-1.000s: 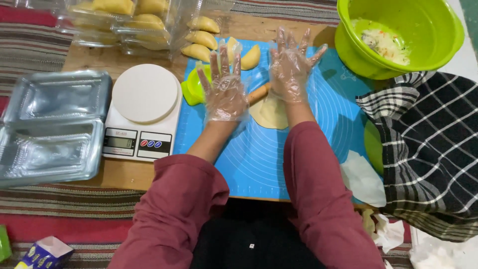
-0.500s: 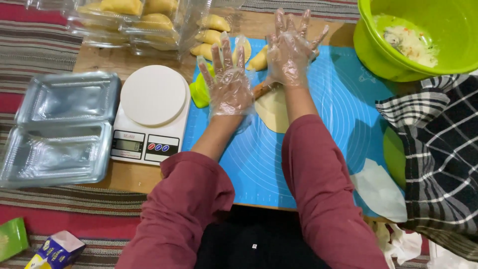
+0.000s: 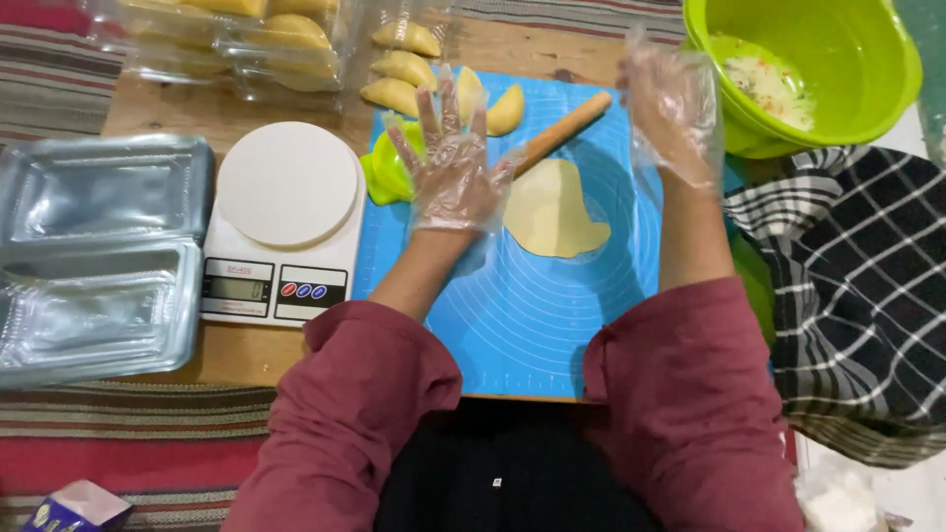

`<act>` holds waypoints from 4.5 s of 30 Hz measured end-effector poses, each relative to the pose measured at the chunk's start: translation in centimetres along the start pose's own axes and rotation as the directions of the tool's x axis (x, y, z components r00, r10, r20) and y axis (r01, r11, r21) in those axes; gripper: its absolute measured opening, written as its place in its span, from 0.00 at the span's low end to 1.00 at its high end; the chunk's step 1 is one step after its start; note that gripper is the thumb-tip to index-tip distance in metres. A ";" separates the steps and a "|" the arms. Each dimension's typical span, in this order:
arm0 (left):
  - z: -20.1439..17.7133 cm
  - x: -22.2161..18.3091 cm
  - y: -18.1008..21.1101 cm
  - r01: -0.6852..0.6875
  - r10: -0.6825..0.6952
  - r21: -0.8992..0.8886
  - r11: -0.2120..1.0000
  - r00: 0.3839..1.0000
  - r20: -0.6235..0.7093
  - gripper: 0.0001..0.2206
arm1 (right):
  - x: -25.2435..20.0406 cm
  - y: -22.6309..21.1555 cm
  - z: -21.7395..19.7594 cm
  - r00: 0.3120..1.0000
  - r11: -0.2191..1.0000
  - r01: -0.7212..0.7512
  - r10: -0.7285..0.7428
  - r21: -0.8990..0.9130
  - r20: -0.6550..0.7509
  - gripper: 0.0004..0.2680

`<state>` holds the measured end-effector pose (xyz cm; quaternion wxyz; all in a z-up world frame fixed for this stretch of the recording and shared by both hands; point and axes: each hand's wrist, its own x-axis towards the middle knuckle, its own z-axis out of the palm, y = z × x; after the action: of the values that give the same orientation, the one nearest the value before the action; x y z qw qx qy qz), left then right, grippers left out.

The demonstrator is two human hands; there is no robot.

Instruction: A person is manually preparing pastries by rolling out dough with a rolling pin, adding filling, and folding them.

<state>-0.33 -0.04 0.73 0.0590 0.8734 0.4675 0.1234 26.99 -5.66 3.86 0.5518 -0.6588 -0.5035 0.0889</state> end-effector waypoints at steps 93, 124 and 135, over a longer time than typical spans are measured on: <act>-3.9 -5.5 1.8 -0.490 0.400 0.144 0.860 0.822 0.405 0.29 | -16.1 -8.2 -3.9 0.915 0.638 0.033 0.291 -0.769 0.280 0.14; -2.7 -0.2 -4.9 -0.613 0.462 -0.193 0.766 0.734 -0.498 0.19 | -16.6 2.8 -6.0 0.985 0.732 -0.173 0.124 -0.659 -0.121 0.13; -4.1 -1.7 -4.4 0.041 -0.035 -0.025 0.999 0.980 0.194 0.18 | -12.6 -9.6 -1.9 0.845 0.569 -0.099 0.481 -0.816 0.233 0.07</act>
<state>-5.84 0.97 3.46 0.1193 0.8712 0.4743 0.0434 16.81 -17.55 6.89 0.0621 -0.8690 -0.4811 0.0977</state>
